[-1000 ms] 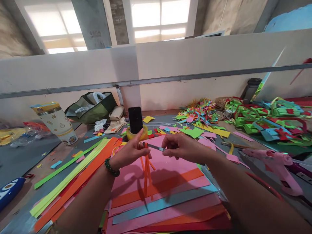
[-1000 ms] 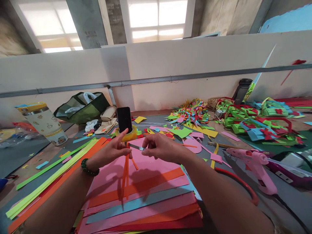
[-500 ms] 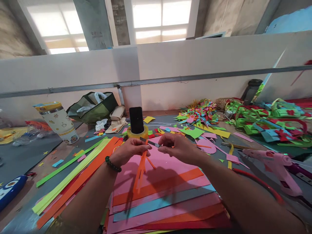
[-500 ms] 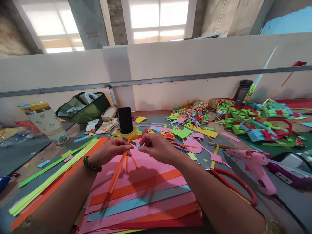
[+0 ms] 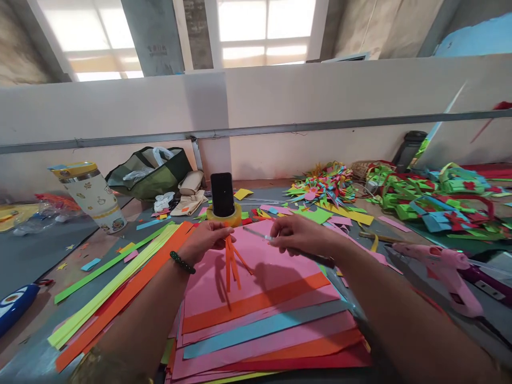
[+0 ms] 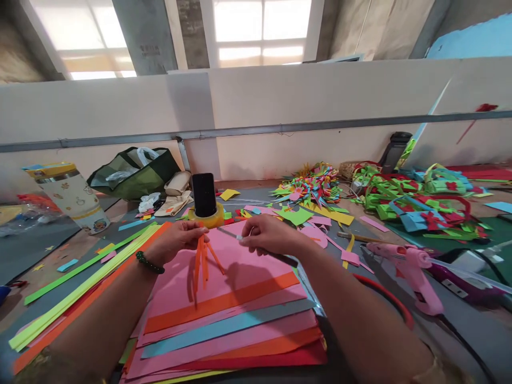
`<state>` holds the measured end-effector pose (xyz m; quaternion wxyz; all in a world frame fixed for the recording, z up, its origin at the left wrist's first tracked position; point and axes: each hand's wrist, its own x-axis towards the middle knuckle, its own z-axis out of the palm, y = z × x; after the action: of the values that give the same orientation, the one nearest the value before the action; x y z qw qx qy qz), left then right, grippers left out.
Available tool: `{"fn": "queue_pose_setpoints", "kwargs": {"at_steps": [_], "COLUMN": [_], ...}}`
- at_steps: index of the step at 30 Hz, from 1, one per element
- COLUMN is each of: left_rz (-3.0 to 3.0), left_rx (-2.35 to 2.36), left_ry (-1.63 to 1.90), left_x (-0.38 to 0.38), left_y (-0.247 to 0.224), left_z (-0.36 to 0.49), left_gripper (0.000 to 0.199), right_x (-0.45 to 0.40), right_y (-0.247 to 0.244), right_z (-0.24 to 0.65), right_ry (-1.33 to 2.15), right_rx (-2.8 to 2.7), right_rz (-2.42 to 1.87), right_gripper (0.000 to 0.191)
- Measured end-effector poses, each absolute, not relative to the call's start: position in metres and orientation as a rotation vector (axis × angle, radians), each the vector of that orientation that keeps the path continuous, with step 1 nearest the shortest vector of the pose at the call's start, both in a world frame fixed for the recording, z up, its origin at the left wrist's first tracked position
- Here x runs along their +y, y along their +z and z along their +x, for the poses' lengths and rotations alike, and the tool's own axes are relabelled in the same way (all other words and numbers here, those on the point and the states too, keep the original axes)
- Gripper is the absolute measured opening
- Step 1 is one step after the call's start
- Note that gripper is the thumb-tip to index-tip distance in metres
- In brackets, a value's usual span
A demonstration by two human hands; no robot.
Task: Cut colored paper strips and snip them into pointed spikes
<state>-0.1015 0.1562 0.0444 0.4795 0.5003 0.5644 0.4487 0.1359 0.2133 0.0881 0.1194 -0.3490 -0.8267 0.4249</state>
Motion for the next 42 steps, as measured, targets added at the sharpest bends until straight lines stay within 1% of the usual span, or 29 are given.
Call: {"fn": "queue_pose_setpoints", "kwargs": {"at_steps": [2,5,7,9,11,14,17,20,26,30,36,39,42], "left_rz": [1.22,1.275,1.33,1.41,1.554,1.779,1.815,1.818,1.843,1.908,1.832,1.799,1.763], "left_rx": [1.411,1.473,1.529,1.617,1.723,1.779,1.706,1.648,1.595,1.601,1.63,1.646,1.654], "left_ry": [1.136,1.178,1.234,1.333,1.434,1.489,1.465,1.446,1.401,1.373,1.312,1.279,1.266], "left_x": [0.161,0.164,0.166,0.167,0.167,0.165,0.162,0.16,0.159,0.157,0.156,0.156,0.156], "left_y": [0.036,0.026,0.021,0.018,0.017,0.018,0.022,0.023,0.02,0.021,0.026,0.027,0.029], "left_z": [-0.097,-0.089,-0.087,-0.088,-0.089,-0.088,-0.084,-0.079,-0.078,-0.076,-0.072,-0.071,-0.071], "left_gripper": [0.031,0.03,0.031,0.038,0.041,0.03,0.021,0.017,0.015,0.015,0.015,0.018,0.02], "right_x": [0.21,0.21,0.218,0.232,0.248,0.268,0.28,0.289,0.296,0.294,0.285,0.285,0.289], "right_y": [0.08,0.074,0.076,0.079,0.08,0.074,0.063,0.052,0.035,0.044,0.064,0.058,0.049], "right_z": [0.131,0.126,0.13,0.14,0.153,0.168,0.173,0.17,0.16,0.163,0.173,0.172,0.171], "right_ry": [1.161,0.843,0.657,0.442,0.262,0.158,0.126,0.098,0.128,0.14,0.443,0.535,0.601], "right_rx": [-2.598,-2.779,-2.74,-2.648,-2.547,-2.5,-2.5,-2.479,-2.484,-2.41,-2.607,-2.668,-2.673], "right_rz": [-1.138,-1.319,-1.446,-1.63,-1.827,-1.986,-1.99,-1.917,-1.69,-1.617,-1.362,-1.373,-1.425], "right_gripper": [0.016,0.024,0.025,0.02,0.019,0.024,0.027,0.029,0.029,0.027,0.02,0.017,0.006]}}
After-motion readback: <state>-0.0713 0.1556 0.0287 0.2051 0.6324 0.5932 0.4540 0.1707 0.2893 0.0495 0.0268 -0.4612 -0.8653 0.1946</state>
